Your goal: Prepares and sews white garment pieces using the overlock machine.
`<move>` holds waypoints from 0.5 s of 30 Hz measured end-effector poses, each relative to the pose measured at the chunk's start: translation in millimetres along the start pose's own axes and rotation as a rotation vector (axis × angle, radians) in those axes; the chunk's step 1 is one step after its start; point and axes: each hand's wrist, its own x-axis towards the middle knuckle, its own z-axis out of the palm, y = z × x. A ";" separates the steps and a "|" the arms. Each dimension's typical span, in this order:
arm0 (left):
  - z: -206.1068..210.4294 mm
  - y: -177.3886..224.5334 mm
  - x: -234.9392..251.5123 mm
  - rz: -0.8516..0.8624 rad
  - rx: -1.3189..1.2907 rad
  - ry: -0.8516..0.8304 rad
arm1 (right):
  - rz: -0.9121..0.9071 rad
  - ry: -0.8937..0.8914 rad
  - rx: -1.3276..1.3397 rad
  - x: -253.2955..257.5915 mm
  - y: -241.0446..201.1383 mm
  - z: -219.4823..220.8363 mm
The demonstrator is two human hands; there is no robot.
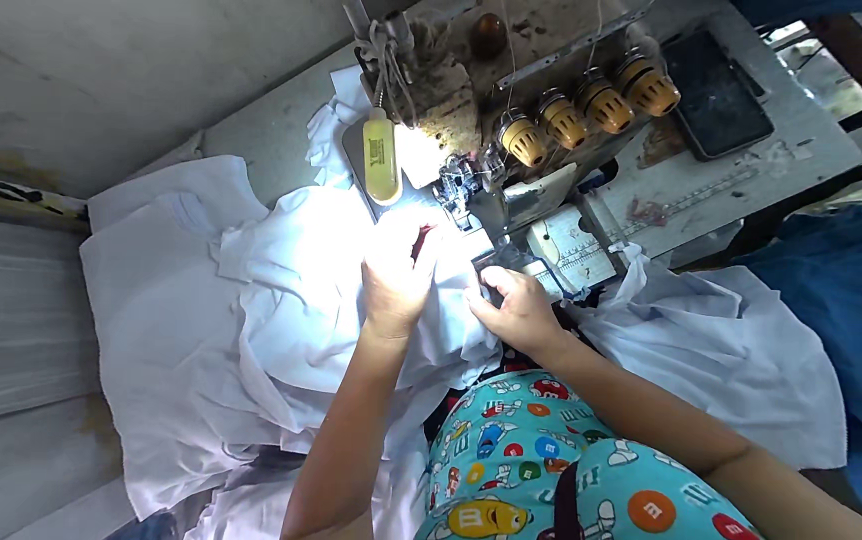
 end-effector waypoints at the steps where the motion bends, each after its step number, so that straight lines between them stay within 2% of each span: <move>1: 0.4 -0.2 -0.7 -0.015 0.007 0.008 | -0.012 0.000 -0.025 -2.8 2.4 0.0; 5: -4.3 1.8 -3.2 0.009 0.061 -0.059 | 0.005 -0.076 0.036 -13.9 12.2 -3.5; 9: -16.8 17.1 -15.8 0.030 0.179 -0.218 | 0.191 -0.245 0.556 -17.6 6.1 -19.2; 11: -17.4 22.8 -23.2 -0.002 0.229 -0.244 | 0.216 -0.245 0.694 -18.1 -4.2 -23.6; 15: -4.8 28.1 -29.4 -0.042 0.370 -0.228 | 0.161 -0.126 0.528 -8.7 -13.6 -20.7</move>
